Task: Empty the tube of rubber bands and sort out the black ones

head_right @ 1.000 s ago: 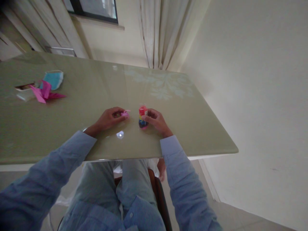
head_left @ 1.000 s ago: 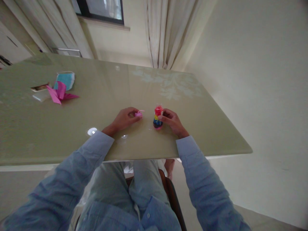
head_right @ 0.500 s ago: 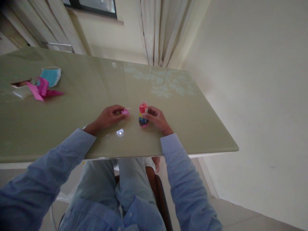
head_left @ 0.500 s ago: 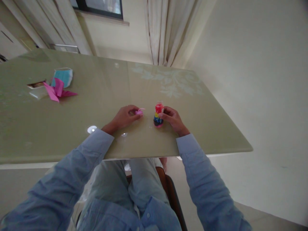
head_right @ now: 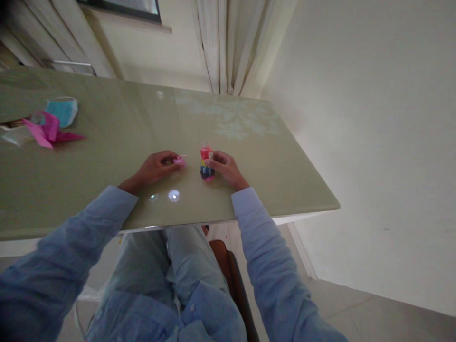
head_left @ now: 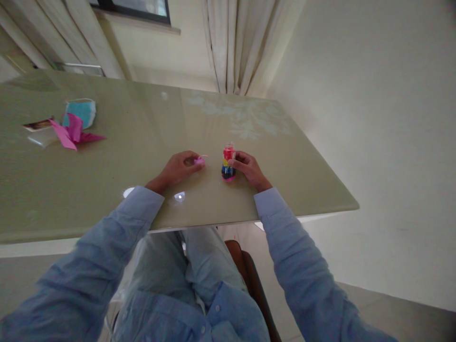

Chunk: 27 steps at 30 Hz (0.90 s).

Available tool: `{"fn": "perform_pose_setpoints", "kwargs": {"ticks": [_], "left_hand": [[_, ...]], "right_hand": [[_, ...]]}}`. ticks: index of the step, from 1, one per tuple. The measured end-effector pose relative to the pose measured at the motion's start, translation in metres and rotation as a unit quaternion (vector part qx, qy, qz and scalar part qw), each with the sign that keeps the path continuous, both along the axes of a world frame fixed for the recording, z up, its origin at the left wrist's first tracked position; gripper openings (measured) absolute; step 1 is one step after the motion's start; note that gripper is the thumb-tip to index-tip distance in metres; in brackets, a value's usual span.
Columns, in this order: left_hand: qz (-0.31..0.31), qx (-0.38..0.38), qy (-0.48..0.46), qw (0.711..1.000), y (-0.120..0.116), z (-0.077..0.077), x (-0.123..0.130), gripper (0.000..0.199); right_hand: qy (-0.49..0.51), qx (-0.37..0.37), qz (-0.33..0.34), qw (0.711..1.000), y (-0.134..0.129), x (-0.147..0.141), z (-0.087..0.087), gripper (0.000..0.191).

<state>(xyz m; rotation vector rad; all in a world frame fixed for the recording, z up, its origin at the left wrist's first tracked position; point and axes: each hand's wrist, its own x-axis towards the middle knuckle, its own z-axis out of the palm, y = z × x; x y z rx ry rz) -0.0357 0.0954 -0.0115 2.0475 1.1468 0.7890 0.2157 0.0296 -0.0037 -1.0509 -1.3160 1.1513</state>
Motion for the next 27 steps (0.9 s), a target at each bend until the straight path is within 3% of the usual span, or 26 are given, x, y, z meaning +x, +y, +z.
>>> {"fn": "perform_pose_setpoints", "kwargs": {"ticks": [27], "left_hand": [[-0.022, 0.032, 0.036, 0.999, 0.0027, -0.0057, -0.0011, 0.049]], "right_hand": [[0.016, -0.016, 0.028, 0.999, -0.0011, -0.0033, 0.0028, 0.029]]}}
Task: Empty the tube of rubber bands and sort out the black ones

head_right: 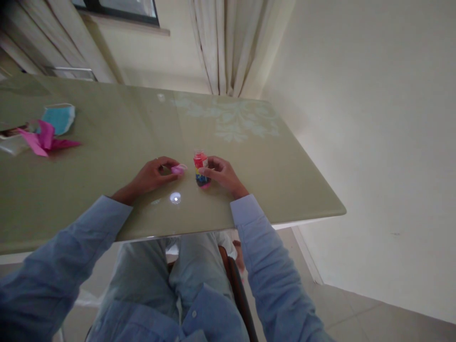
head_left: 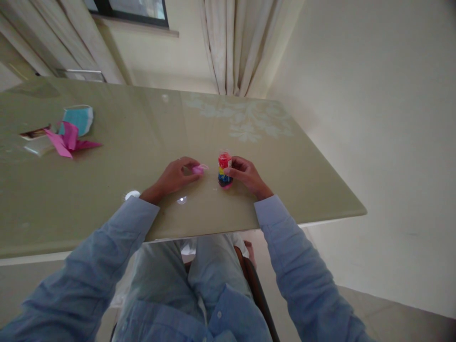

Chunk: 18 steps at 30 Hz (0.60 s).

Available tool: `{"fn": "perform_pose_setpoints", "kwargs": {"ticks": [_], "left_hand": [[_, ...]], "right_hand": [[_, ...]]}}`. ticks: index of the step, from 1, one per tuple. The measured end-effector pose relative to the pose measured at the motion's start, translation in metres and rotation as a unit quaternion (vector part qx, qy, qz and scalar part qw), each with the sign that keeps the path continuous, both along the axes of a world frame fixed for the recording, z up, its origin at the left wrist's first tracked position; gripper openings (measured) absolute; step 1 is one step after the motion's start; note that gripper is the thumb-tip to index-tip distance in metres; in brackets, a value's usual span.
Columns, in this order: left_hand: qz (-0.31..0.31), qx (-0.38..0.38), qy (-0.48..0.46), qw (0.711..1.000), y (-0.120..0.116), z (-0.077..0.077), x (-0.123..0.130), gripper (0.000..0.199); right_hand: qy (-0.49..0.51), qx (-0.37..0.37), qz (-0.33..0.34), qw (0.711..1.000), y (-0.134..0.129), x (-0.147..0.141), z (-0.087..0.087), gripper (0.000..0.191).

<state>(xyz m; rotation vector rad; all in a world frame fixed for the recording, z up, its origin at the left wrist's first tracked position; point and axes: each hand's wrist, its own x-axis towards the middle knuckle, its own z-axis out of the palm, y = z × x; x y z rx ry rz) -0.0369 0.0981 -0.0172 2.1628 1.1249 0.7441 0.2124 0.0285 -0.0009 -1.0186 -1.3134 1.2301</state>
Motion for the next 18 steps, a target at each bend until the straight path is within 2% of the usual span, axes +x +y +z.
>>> {"fn": "perform_pose_setpoints", "kwargs": {"ticks": [18], "left_hand": [[0.005, -0.010, -0.002, 1.000, 0.0010, -0.0017, 0.0002, 0.050]], "right_hand": [[-0.006, 0.004, 0.004, 1.000, -0.0018, -0.0016, 0.0025, 0.032]]}}
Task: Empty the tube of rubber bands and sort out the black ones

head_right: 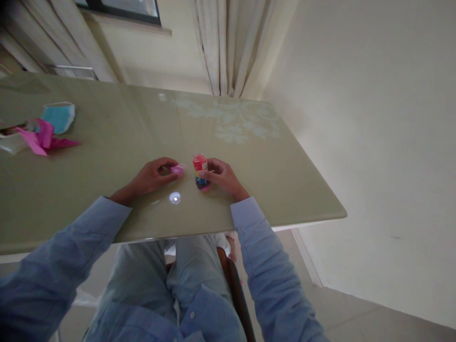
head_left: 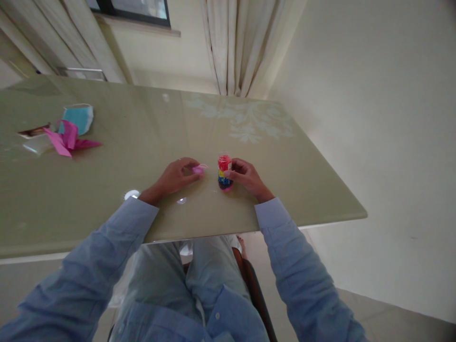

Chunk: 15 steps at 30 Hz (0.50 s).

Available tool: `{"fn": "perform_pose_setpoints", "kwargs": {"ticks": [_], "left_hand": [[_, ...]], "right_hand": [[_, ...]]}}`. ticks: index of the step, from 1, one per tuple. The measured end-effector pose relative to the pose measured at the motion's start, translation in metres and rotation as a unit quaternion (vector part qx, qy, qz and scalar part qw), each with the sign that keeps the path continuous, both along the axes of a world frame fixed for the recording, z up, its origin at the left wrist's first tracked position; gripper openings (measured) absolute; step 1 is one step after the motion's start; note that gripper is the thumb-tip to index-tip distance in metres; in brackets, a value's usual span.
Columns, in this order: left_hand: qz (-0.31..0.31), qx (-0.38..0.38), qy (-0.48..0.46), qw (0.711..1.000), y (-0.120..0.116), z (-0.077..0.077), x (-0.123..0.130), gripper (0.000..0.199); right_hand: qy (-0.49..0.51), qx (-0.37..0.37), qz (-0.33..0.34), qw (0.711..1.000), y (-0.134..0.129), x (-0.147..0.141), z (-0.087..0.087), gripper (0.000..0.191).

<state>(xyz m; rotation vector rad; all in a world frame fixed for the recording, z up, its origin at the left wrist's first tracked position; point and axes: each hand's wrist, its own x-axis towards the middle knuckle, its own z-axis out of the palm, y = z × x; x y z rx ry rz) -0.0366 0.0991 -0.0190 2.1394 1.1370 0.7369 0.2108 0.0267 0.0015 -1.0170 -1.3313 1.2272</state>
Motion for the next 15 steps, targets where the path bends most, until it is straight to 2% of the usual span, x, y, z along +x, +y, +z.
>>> {"fn": "perform_pose_setpoints", "kwargs": {"ticks": [15], "left_hand": [[0.008, 0.000, 0.004, 1.000, -0.0008, 0.0007, -0.0016, 0.053]], "right_hand": [[0.012, 0.002, 0.011, 1.000, -0.0050, -0.0018, 0.0014, 0.029]]}}
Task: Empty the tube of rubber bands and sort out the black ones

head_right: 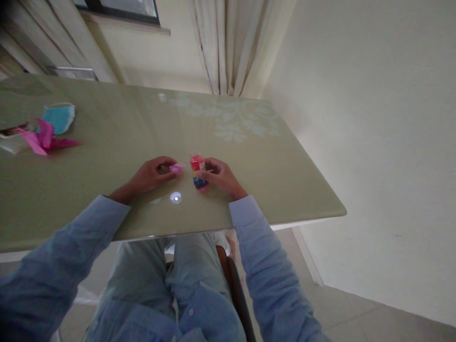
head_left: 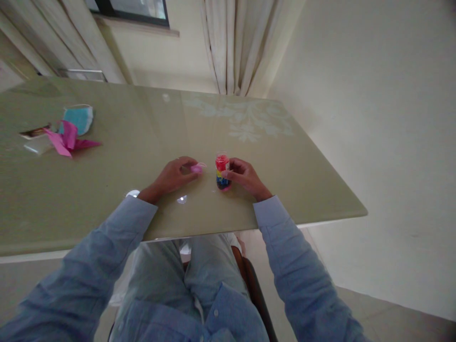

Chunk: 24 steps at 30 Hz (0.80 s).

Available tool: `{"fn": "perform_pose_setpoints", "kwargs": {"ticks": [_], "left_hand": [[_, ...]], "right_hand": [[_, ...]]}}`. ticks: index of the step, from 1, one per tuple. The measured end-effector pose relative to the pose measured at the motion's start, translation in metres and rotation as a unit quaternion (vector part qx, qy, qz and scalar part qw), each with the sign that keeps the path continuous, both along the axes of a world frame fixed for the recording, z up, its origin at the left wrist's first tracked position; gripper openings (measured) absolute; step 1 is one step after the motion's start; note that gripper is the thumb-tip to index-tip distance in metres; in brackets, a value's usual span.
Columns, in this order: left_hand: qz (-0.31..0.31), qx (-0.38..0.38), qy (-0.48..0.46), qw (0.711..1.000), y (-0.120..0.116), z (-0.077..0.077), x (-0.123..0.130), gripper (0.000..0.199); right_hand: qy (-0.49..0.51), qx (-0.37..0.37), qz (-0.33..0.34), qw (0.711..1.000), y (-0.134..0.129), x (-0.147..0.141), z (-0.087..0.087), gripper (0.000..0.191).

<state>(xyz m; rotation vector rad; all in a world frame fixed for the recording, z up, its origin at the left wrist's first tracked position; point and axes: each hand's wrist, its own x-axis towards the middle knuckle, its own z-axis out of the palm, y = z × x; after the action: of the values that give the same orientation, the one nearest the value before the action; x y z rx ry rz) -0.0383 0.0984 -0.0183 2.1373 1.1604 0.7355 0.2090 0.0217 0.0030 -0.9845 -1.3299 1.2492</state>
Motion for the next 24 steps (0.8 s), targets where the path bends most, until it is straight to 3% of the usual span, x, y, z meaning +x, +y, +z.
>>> {"fn": "perform_pose_setpoints", "kwargs": {"ticks": [24], "left_hand": [[0.032, -0.016, 0.009, 0.999, -0.0006, 0.0024, 0.0024, 0.043]], "right_hand": [[-0.001, 0.010, 0.026, 1.000, 0.0041, -0.0020, -0.0051, 0.029]]}}
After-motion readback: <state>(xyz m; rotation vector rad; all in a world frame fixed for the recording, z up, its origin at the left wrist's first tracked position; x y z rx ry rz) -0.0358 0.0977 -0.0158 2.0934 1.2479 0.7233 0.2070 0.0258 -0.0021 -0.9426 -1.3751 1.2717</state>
